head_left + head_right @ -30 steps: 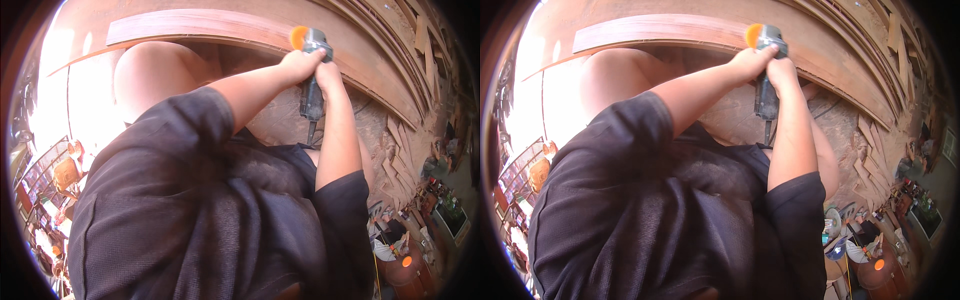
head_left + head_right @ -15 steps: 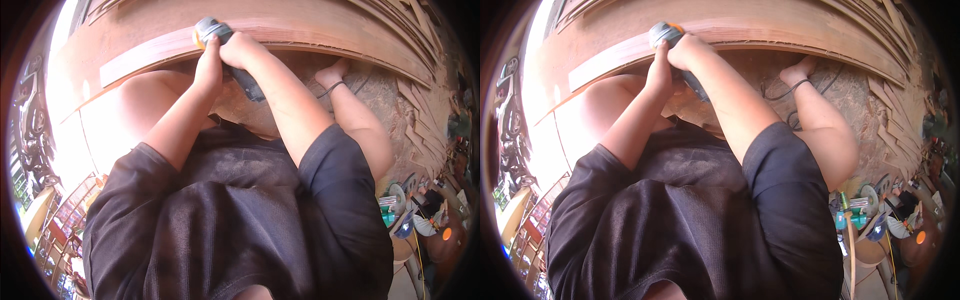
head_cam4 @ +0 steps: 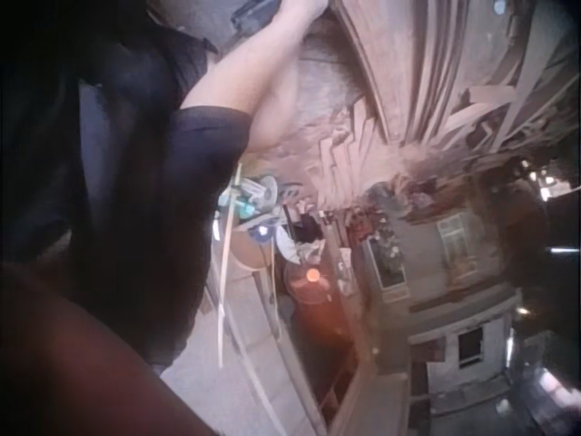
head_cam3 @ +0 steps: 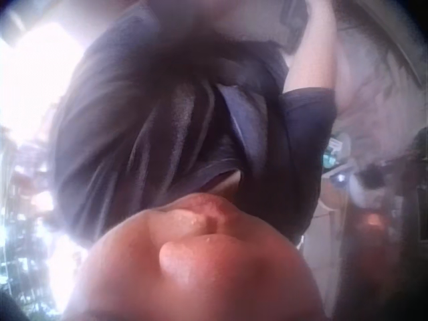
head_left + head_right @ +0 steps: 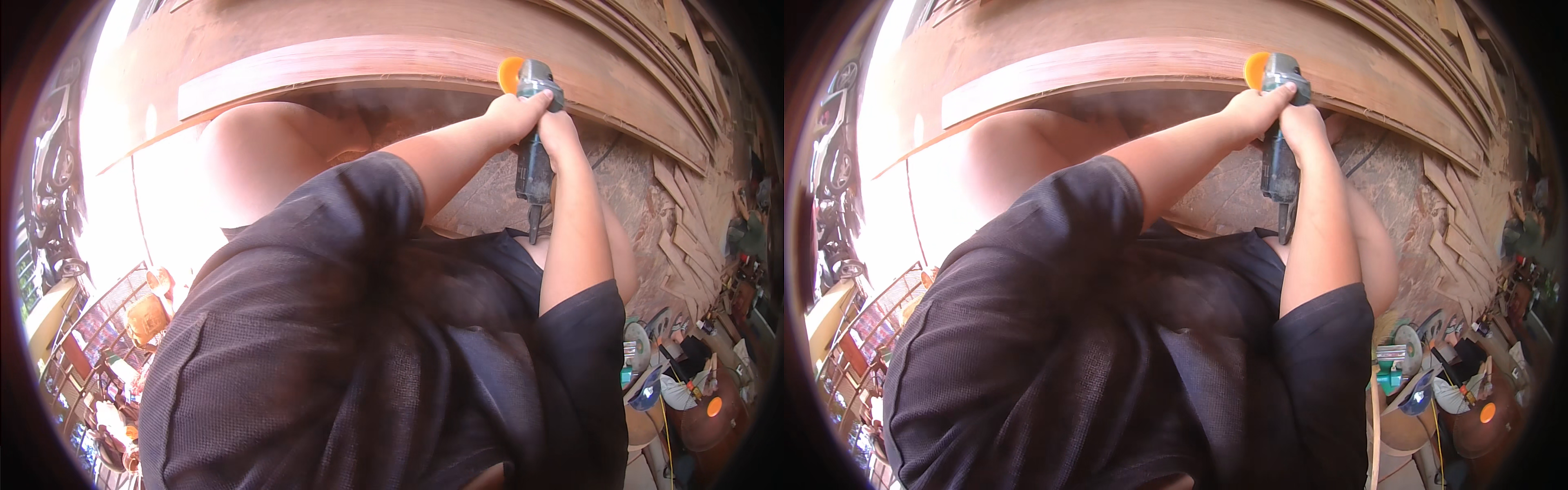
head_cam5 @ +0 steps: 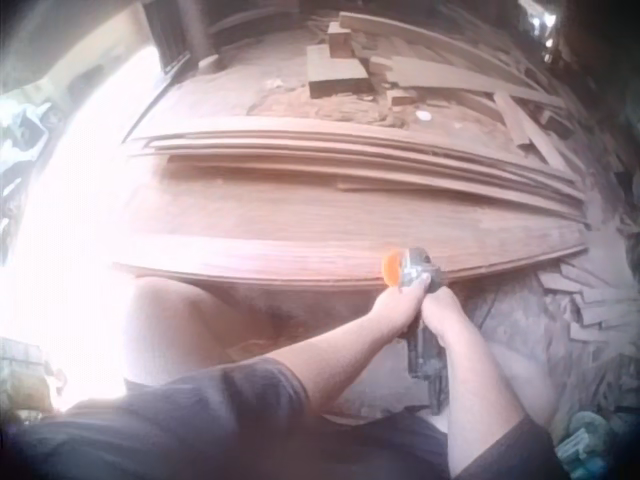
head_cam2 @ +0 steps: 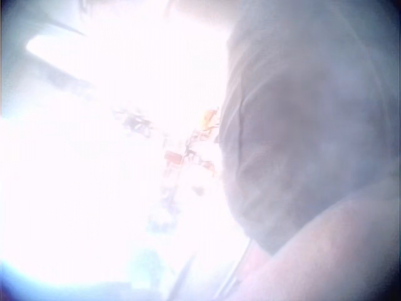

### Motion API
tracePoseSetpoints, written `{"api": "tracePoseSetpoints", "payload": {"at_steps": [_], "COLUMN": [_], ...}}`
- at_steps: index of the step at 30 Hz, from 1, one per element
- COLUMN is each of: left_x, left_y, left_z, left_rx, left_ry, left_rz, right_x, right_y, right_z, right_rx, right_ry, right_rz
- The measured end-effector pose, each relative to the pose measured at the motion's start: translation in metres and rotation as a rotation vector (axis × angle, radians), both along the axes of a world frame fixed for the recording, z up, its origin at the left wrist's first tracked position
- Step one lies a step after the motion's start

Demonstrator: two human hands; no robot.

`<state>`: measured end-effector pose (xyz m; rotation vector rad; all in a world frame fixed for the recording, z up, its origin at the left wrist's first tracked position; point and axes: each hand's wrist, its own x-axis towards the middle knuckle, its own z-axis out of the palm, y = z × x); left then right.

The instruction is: The person uses an electric sander to smooth the surface of a long, curved wooden plank. They hold the plank with their left hand and operate the sander with their right hand, moving it back and forth along the wood's length.

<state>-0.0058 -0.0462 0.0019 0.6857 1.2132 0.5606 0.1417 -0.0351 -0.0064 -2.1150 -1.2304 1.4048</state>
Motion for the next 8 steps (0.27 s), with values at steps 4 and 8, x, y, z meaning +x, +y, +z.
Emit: {"api": "tracePoseSetpoints", "payload": {"at_steps": [4, 8], "left_x": [-0.014, -0.099], "left_y": [-0.011, -0.041], "left_z": [-0.017, -0.005], "left_rx": [0.026, 0.035], "left_ry": [-0.006, 0.018], "left_rz": [0.026, 0.16], "right_x": [-0.015, -0.112], "right_y": [-0.01, -0.013], "right_z": [-0.008, 0.021], "right_rx": [0.032, 0.048], "right_ry": [0.085, -0.155], "right_rz": [0.019, 0.298]}}
